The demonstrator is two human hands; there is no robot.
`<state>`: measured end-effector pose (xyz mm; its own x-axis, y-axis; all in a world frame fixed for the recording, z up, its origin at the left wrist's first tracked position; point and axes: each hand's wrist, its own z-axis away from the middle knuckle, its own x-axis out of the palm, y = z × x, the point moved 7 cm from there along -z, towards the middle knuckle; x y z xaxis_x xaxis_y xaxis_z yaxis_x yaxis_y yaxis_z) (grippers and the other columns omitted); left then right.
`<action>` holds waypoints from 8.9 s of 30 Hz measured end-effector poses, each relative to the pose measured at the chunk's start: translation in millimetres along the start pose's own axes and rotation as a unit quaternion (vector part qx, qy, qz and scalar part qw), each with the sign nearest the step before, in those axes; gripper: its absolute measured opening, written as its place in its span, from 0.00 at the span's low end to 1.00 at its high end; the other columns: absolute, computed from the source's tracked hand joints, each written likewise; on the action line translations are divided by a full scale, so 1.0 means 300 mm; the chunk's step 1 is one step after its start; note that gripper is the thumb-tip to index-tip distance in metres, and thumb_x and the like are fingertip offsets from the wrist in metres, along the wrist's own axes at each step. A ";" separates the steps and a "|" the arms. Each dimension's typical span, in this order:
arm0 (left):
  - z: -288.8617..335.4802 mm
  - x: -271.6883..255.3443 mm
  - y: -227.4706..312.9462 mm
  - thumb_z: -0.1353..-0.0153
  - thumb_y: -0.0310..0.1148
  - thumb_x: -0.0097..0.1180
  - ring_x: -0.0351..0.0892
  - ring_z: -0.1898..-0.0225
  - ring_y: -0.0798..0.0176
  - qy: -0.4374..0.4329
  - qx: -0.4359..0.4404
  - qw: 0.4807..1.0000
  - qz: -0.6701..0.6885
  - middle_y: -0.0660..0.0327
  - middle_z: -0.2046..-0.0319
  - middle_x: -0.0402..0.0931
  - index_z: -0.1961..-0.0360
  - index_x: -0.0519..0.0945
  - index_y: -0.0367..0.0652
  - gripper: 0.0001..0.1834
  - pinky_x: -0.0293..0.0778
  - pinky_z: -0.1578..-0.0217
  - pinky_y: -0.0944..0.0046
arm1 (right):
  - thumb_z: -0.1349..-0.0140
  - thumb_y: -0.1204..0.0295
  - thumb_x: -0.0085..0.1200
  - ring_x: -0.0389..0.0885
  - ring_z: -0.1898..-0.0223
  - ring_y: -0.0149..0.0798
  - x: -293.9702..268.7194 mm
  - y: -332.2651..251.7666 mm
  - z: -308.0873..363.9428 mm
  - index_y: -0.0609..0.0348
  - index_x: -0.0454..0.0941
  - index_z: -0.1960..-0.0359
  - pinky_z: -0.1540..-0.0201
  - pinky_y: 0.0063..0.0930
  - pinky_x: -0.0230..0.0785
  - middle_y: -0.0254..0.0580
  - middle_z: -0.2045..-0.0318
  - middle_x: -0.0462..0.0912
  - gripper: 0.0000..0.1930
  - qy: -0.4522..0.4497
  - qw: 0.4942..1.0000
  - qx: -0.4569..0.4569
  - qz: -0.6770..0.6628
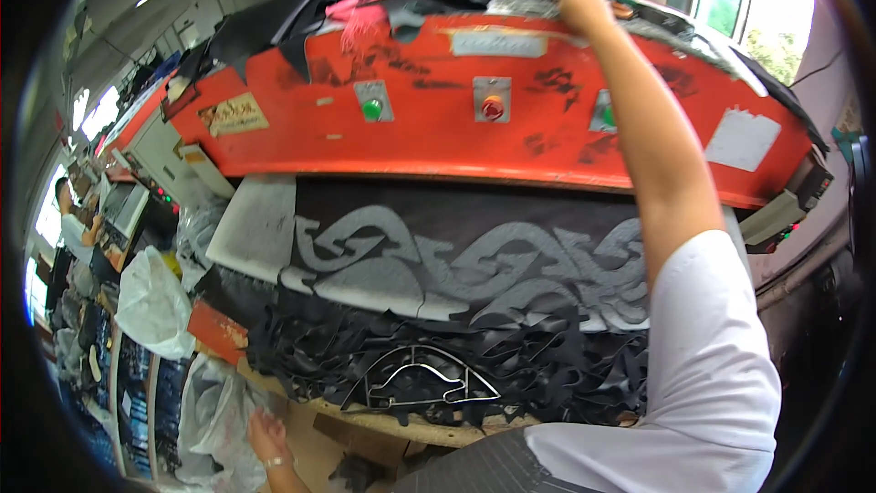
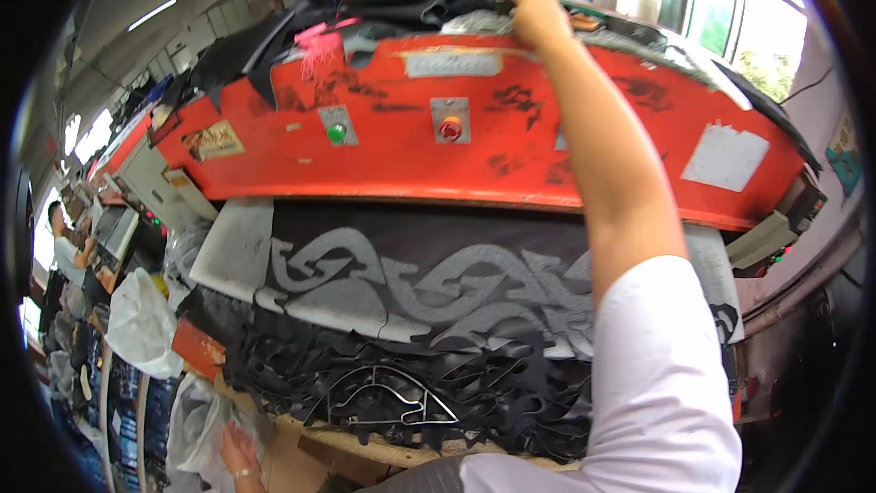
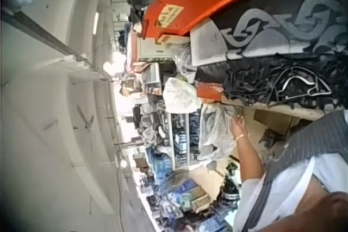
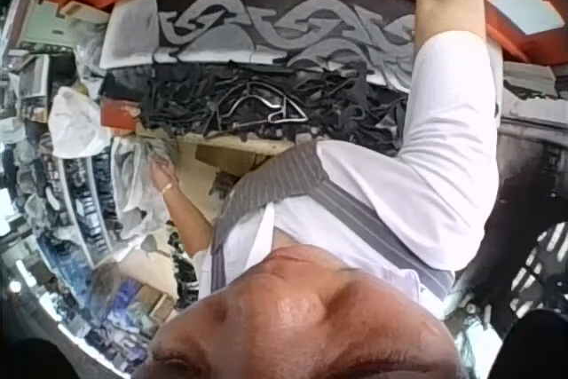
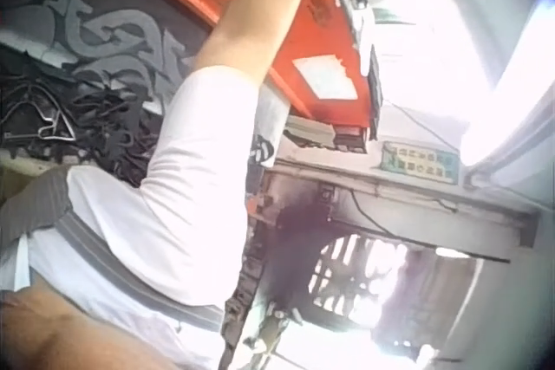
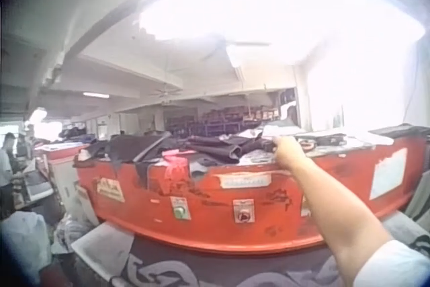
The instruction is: Operating a hydraulic clicker press to cut shapes out of synthetic leather material.
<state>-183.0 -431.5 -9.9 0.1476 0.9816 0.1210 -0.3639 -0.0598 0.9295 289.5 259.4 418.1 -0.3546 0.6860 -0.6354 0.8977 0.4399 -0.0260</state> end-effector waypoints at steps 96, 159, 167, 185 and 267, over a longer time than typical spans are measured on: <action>-0.663 1.034 0.309 0.44 0.38 0.60 0.73 0.45 0.54 -0.531 0.492 0.579 -0.375 0.57 0.50 0.78 0.59 0.83 0.43 0.14 0.64 0.45 0.53 | 0.44 0.74 0.47 0.77 0.85 0.39 0.676 -1.437 1.017 0.73 0.53 0.37 0.82 0.33 0.70 0.47 0.81 0.78 0.33 -0.308 0.791 0.432 -0.304; 0.266 1.149 0.703 0.40 0.32 0.55 0.70 0.70 0.47 -0.539 0.636 0.544 -0.094 0.53 0.76 0.70 0.78 0.72 0.39 0.11 0.68 0.67 0.51 | 0.30 0.43 0.34 0.39 0.27 0.57 -0.410 -0.340 1.045 0.67 0.48 0.30 0.28 0.44 0.33 0.61 0.28 0.46 0.41 0.279 0.873 0.378 -0.131; -0.214 0.502 0.396 0.41 0.43 0.57 0.75 0.66 0.46 -0.477 0.461 0.593 -0.456 0.55 0.73 0.74 0.75 0.76 0.42 0.15 0.73 0.65 0.48 | 0.28 0.59 0.44 0.66 0.37 0.42 -0.690 -0.624 1.094 0.68 0.66 0.38 0.35 0.31 0.55 0.50 0.39 0.69 0.26 0.314 0.900 0.236 -0.188; -0.306 0.517 0.390 0.45 0.45 0.60 0.74 0.67 0.50 -0.566 0.289 0.557 -0.535 0.56 0.78 0.74 0.76 0.79 0.40 0.17 0.70 0.66 0.52 | 0.44 0.69 0.50 0.76 0.46 0.44 0.371 -1.908 0.808 0.57 0.79 0.60 0.46 0.37 0.70 0.42 0.57 0.81 0.12 -0.155 0.755 -0.585 -0.251; -0.643 1.500 0.176 0.46 0.33 0.66 0.74 0.74 0.64 -0.439 0.422 0.723 -0.326 0.60 0.74 0.75 0.63 0.84 0.37 0.12 0.72 0.67 0.66 | 0.57 0.53 0.71 0.64 0.36 0.60 0.601 -1.048 1.147 0.62 0.64 0.37 0.33 0.47 0.56 0.57 0.41 0.71 0.46 -0.212 0.945 0.158 -0.194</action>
<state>-313.3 42.0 26.5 0.6965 0.3793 -0.6091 0.6829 -0.0898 0.7249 33.3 45.3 46.3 -0.5955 0.1856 -0.7816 0.7793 0.3698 -0.5059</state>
